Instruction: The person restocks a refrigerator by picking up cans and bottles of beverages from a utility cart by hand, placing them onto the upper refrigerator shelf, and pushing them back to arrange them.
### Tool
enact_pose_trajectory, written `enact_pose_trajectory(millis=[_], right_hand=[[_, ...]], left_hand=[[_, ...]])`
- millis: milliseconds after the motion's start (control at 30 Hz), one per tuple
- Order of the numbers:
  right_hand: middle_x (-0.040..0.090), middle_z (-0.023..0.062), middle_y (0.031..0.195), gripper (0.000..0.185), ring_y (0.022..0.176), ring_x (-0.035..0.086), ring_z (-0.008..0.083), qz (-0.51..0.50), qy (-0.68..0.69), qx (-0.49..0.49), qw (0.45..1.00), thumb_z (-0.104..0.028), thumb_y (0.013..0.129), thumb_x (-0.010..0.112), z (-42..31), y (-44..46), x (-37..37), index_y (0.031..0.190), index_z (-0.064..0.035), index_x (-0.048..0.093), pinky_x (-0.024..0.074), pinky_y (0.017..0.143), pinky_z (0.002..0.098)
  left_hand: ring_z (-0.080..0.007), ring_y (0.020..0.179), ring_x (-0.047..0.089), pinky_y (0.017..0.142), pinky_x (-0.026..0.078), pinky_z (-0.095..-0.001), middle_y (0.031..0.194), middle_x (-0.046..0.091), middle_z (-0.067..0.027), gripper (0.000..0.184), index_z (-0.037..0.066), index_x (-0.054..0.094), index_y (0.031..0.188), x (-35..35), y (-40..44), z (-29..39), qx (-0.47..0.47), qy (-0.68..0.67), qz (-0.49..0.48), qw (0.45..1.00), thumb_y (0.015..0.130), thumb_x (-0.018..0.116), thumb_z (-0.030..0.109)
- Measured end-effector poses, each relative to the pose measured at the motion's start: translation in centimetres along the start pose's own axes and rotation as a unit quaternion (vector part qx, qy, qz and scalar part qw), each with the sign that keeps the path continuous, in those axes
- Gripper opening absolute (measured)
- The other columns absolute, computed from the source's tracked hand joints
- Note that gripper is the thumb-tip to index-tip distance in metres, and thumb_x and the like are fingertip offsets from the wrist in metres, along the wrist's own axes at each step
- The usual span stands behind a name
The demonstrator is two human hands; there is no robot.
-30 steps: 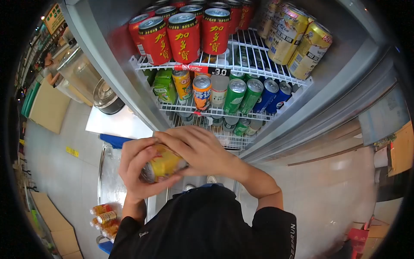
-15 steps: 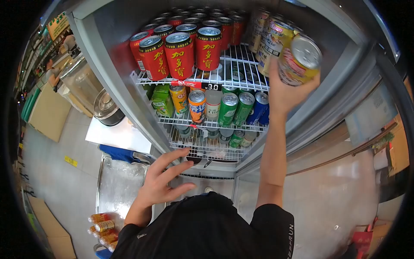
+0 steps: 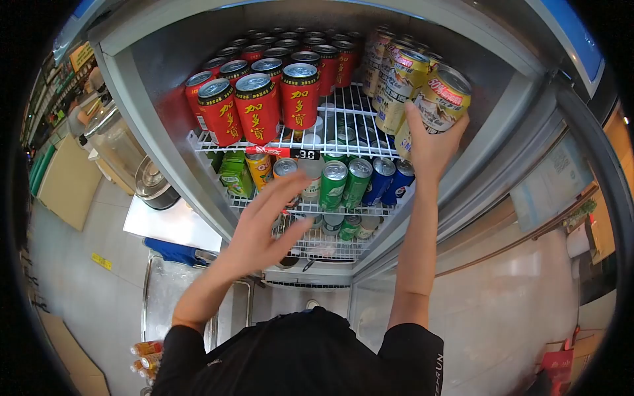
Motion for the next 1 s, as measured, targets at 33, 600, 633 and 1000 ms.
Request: enact_pose_trajectory(millis=[33,600,633,1000], right_hand=[[0.059,0.0159,0.117,0.077,0.106,0.059,0.0234,-0.008,-0.004,-0.003,1.0,-0.028,0.072,0.085,0.2,0.2,0.1,0.13,0.0025,0.044,0.0451,0.094,0.0359],[0.056,0.0162,0.121,0.08,0.107,0.058,0.0233,-0.014,0.046,-0.001,0.999,-0.024,0.07,0.086,3.9,1.4,1.4,0.132,0.004,0.042,0.0451,0.094,0.0355],[0.054,0.0184,0.123,0.083,0.11,0.056,0.0261,-0.007,0.011,-0.012,1.0,-0.026,0.07,0.086,3.8,1.5,1.4,0.133,0.0044,0.041,0.0436,0.097,0.0373],[0.039,0.0333,0.135,0.104,0.126,0.042,0.0468,-0.025,-0.157,-0.064,0.985,-0.033,0.074,0.079,1.7,0.4,2.2,0.147,0.0058,0.016,0.0346,0.106,0.0486]], left_hand=[[-0.0376,0.126,0.05,0.103,0.042,-0.0412,0.137,0.049,-0.0234,0.058,-0.001,0.048,0.135,0.5,2.0,-0.2,0.029,0.008,0.014,0.999,0.083,0.072,0.014],[-0.0395,0.132,0.044,0.111,0.036,-0.0334,0.146,0.027,-0.0392,0.14,-0.01,-0.011,0.147,13.6,21.4,-14.1,-0.18,-0.014,-0.127,0.975,0.057,0.086,0.037],[-0.0372,0.134,0.041,0.112,0.034,-0.0315,0.146,0.028,-0.0378,0.143,-0.015,-0.011,0.144,14.1,21.1,-14.4,-0.204,-0.07,-0.163,0.963,0.056,0.088,0.041],[-0.0325,0.121,0.055,0.103,0.043,-0.0312,0.129,0.054,-0.0293,0.114,-0.02,0.031,0.133,15.8,22.7,-15.4,-0.137,-0.116,-0.124,0.976,0.055,0.089,0.039]])
Point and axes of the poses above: each hand's wrist, its own y-axis towards the middle knuckle, its own x-axis out of the palm, z = x × y, the point moved 9 cm from there along y, towards the middle knuckle
